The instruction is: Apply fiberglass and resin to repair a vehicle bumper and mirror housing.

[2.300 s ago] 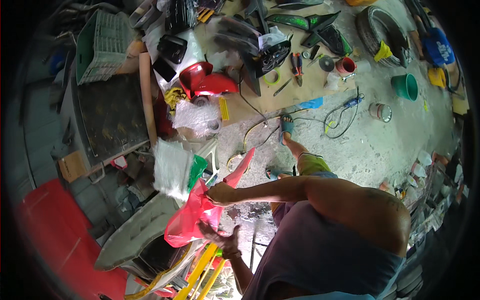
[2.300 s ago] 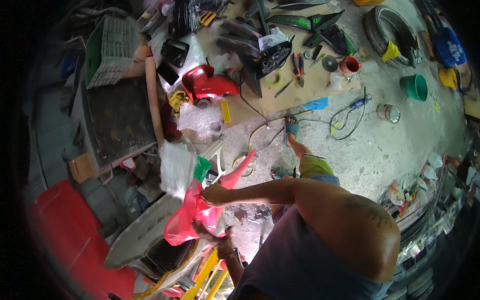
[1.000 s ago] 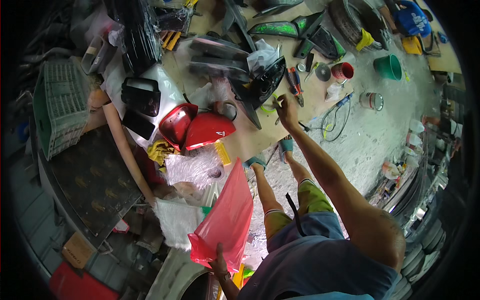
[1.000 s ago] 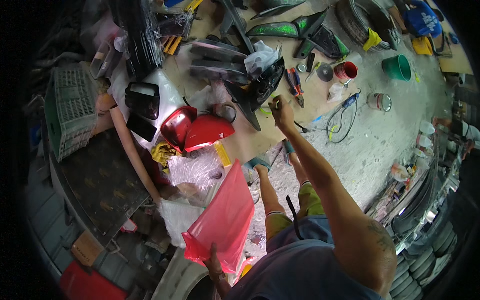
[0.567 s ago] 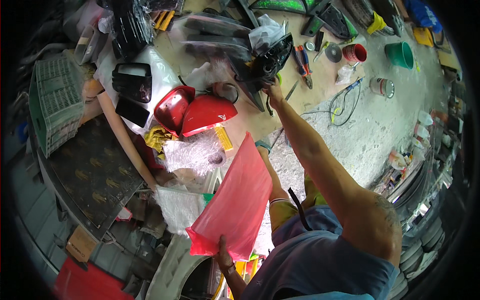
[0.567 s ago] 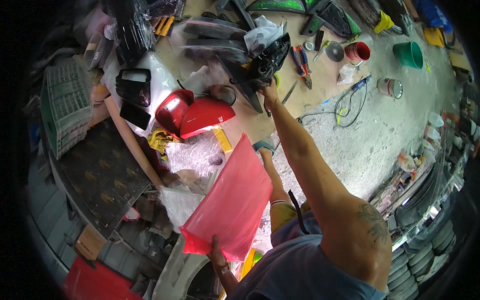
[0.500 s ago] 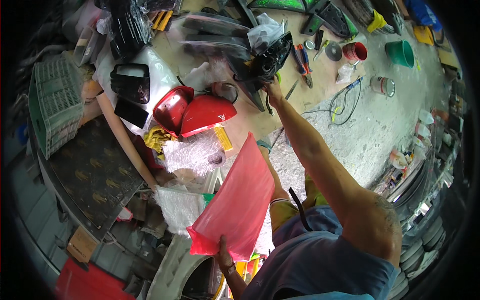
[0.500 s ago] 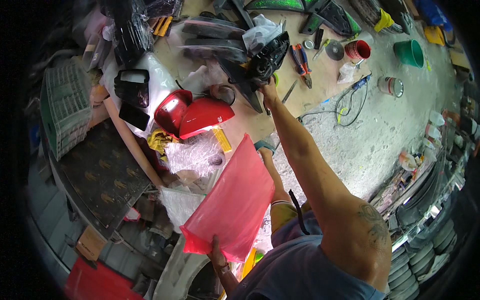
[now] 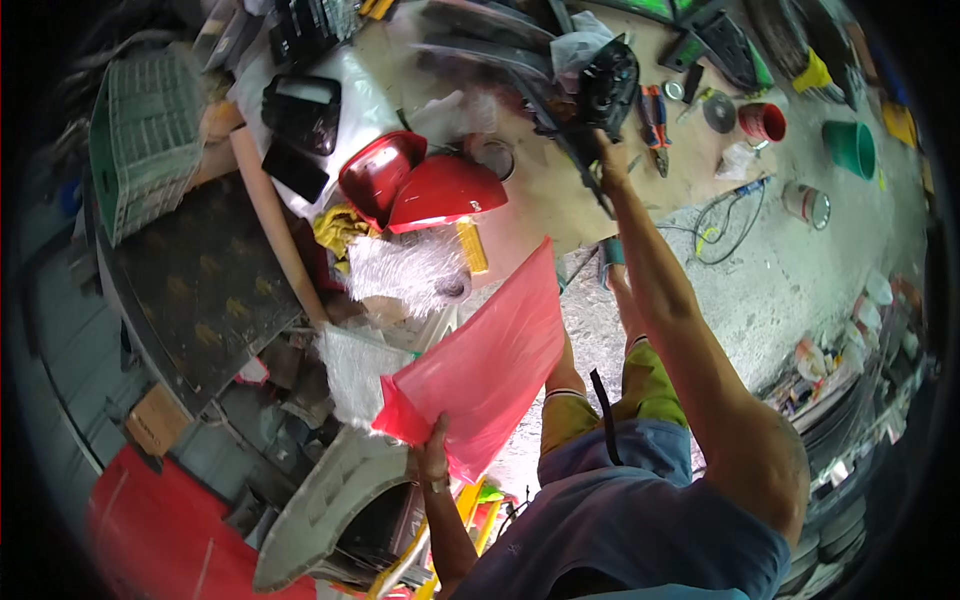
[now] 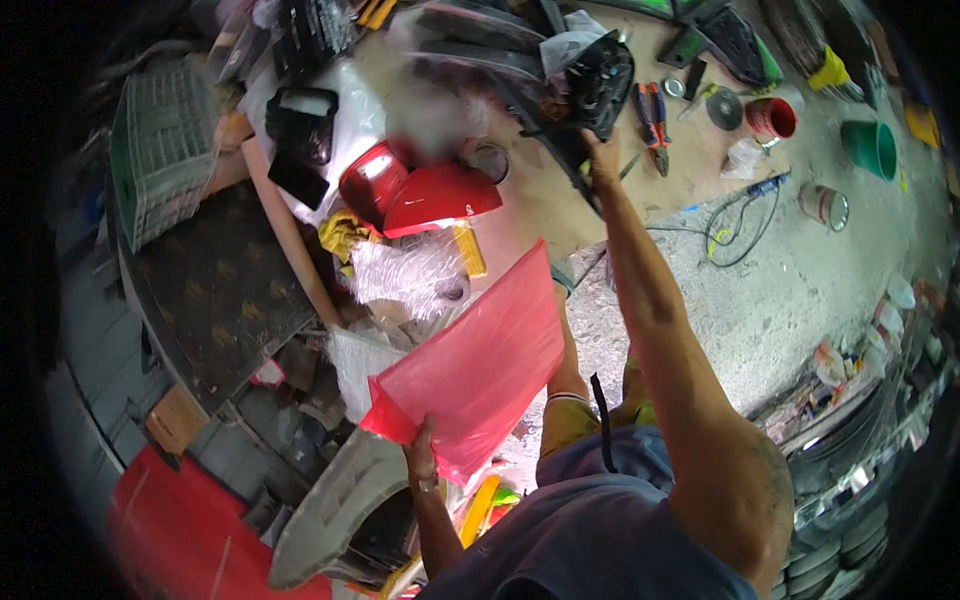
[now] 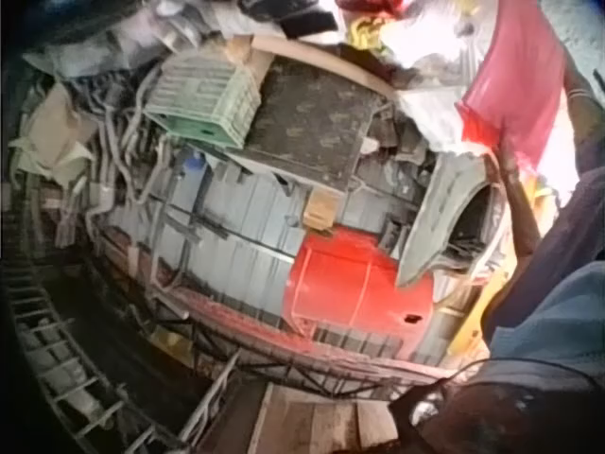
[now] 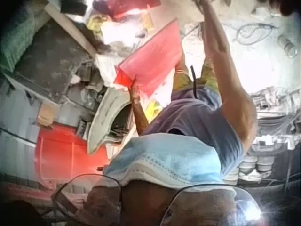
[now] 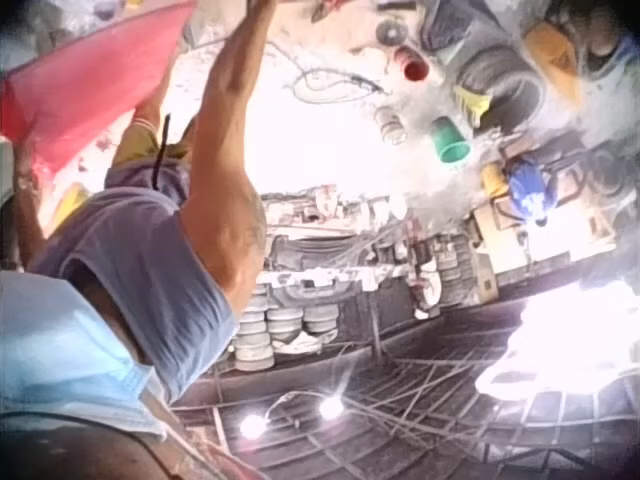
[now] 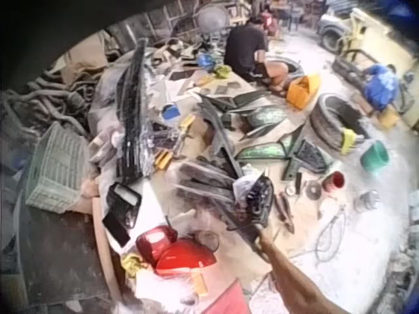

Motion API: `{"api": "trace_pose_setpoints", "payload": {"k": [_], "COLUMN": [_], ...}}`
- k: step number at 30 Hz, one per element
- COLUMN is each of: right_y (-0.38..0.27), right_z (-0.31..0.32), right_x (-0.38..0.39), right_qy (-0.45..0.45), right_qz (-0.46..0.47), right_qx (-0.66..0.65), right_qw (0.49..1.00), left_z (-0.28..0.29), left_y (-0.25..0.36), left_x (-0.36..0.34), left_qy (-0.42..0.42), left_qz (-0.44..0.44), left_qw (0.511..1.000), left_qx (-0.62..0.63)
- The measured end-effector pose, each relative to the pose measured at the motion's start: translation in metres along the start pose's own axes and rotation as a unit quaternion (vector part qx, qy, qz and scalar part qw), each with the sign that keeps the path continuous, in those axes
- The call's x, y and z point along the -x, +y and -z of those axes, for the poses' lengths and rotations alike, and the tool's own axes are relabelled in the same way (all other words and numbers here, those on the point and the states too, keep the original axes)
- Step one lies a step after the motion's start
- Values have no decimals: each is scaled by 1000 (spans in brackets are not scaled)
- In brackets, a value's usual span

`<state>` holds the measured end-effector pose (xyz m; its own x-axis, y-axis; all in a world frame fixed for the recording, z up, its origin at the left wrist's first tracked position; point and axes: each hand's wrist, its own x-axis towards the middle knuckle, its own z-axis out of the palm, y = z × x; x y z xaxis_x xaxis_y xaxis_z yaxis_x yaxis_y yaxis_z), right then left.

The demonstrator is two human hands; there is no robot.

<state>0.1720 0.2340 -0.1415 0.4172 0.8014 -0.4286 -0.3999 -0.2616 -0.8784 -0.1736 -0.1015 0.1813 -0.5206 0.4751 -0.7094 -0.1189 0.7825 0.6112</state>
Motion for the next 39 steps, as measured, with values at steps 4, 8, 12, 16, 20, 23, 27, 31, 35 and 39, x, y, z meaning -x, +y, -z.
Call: {"api": "trace_pose_setpoints", "payload": {"k": [4, 8, 12, 16, 20, 23, 27, 31, 35, 39], "right_y": [-49, -45, -112, -150, -188, -194, -189, -194, -198, -156], "right_z": [-3, 17, 30, 50, 48, 73, 100, 128, 95, 117], "right_x": [18, 9, 26, 41, 64, 67, 78, 103, 155, 176], "right_qy": [-112, -121, -163, -142, -169, -126, -144, -131, -115, -169], "right_qz": [8, 10, -186, -138, -81, -68, -83, -106, -161, -210], "right_qx": [120, 125, 225, 119, 125, 156, 135, 198, 293, 356], "right_qw": [986, 985, 942, 973, 974, 977, 977, 966, 935, 895], "left_z": [17, -10, -24, -59, -59, -73, -66, -88, -96, -109], "left_y": [-25, -33, -54, -74, -115, -115, -122, -111, -100, -102], "left_x": [-25, -62, -101, -159, -236, -270, -307, -320, -330, -338], "left_qy": [50, -43, -81, -123, -129, -135, -105, -110, -96, -83], "left_qz": [52, 37, 97, 77, 55, 72, 48, 46, 14, 3], "left_qw": [996, 991, 986, 967, 967, 965, 981, 984, 986, 979], "left_qx": [49, 120, 107, 211, 210, 213, 158, 135, 134, 188]}}
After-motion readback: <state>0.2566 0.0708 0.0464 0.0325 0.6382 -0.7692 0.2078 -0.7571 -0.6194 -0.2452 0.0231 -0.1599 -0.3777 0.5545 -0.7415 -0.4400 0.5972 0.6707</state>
